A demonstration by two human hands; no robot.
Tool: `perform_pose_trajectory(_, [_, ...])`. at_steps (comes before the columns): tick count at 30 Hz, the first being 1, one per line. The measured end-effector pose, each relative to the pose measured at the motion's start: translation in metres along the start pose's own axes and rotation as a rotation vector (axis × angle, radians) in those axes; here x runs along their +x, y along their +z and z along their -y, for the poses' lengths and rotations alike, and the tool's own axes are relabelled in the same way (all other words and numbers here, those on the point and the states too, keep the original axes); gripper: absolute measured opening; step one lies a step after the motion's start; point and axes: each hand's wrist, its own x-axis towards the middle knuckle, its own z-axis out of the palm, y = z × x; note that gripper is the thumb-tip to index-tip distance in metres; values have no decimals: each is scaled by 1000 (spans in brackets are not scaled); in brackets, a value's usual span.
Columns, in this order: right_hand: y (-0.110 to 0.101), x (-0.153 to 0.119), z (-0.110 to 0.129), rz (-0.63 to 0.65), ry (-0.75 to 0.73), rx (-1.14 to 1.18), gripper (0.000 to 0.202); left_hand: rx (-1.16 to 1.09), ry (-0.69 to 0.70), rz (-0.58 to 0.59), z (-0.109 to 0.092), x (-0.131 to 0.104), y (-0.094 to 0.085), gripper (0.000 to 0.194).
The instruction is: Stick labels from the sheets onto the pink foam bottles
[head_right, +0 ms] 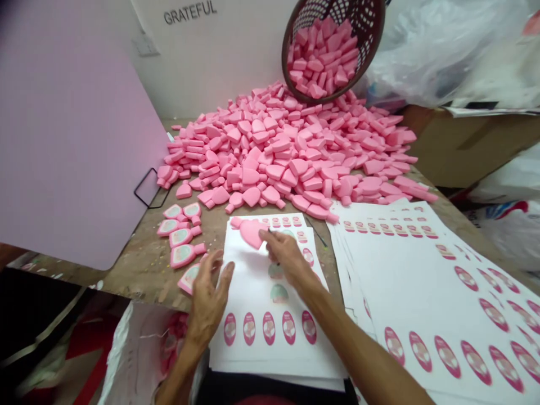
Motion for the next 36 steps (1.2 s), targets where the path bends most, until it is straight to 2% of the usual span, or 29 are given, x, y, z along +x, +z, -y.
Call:
perform_pose_trajectory(2, [3, -37, -7, 151, 50, 148, 43, -281, -143, 137, -12, -4, 19, 35])
perform_pose_trajectory(3, [1, -50, -11, 199, 50, 154, 41, -385, -206, 167, -16, -7, 26, 34])
perform_pose_trajectory(4, [-3, -60, -16, 194, 29, 99, 37, -468, -253, 168, -19, -9, 31, 33])
perform_pose_trajectory(6, [-18, -71, -29, 31, -57, -120, 31, -585, -304, 161, -20, -13, 36, 33])
perform_pose_trajectory(8, [-36, -74, -45, -193, -170, -381, 25, -597, -328, 234, -18, -19, 33, 33])
perform_pose_trajectory(9, [-44, -74, -52, -251, -238, -499, 22, -564, -338, 285, -16, -23, 32, 33])
perform_pose_trajectory(12, [-54, -77, -72, -213, -476, -743, 15, -467, -371, 407, -14, -38, 31, 35])
perform_pose_trajectory(15, [-48, -81, -81, -241, -618, -843, 12, -492, -391, 451, -13, -53, 39, 37])
perform_pose_trajectory(19, [-41, -82, -82, -277, -624, -912, 14, -524, -399, 487, -10, -59, 46, 39])
perform_pose_trajectory(29, [-39, -81, -80, -188, -587, -864, 19, -524, -381, 498, -4, -56, 46, 36])
perform_pose_trajectory(36, [-40, -78, -80, -238, -592, -894, 14, -538, -375, 520, -3, -55, 44, 35])
